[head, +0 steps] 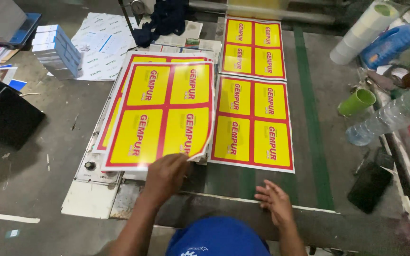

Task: The person repeatedly picks up printed sheets from a pile on a table and places them onto a growing stack. The sheets feature a yellow and red design with the text 'GEMPUR'. The person uses both hands to handle the papers, aligning them as they stack them.

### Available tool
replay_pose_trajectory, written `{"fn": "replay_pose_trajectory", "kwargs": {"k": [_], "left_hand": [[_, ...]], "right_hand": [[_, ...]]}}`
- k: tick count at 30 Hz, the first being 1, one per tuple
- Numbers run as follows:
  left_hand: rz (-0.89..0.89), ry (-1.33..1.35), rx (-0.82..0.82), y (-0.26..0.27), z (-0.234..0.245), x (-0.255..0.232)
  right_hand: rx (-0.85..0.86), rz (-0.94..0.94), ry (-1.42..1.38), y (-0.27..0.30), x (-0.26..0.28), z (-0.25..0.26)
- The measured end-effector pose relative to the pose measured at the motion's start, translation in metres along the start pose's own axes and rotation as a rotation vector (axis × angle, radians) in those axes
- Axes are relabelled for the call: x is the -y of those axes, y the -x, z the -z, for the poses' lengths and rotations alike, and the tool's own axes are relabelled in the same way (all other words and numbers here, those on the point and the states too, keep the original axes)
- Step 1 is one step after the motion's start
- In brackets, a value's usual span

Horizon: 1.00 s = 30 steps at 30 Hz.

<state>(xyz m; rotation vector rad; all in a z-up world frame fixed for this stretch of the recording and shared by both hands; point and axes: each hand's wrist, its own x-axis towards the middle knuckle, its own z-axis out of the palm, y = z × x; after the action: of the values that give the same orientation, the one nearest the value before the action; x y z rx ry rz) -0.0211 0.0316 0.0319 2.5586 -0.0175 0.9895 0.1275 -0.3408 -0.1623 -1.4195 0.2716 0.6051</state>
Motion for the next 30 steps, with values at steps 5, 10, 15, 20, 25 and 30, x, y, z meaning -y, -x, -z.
{"fn": "replay_pose_trajectory", "kwargs": {"k": [5, 10, 15, 20, 25, 30], "left_hand": [[-0.136, 0.121, 0.162, 0.011, -0.053, -0.040], [-0.163, 0.167, 0.409, 0.003, -0.065, -0.081], [-0.271, 0.183, 0.361, 0.013, -0.069, -0.073], [-0.110, 0.050, 0.244, 0.009, -0.046, -0.027], [0.060, -0.076, 0.177, 0.010, -0.020, 0.021], [0.051, -0.203, 0.240, 0.008, 0.000, 0.040]], "right_hand": [[0.230, 0.060, 0.158, 0.018, 0.015, -0.060], [0.532, 0.179, 0.037, 0.050, 0.031, -0.097], [0.344, 0.138, -0.097, 0.026, 0.017, -0.079], [0.088, 0.160, -0.101, 0.031, 0.016, -0.044], [-0.065, 0.251, -0.094, 0.017, -0.011, 0.012], [-0.153, 0.251, -0.056, 0.023, -0.025, 0.055]]}}
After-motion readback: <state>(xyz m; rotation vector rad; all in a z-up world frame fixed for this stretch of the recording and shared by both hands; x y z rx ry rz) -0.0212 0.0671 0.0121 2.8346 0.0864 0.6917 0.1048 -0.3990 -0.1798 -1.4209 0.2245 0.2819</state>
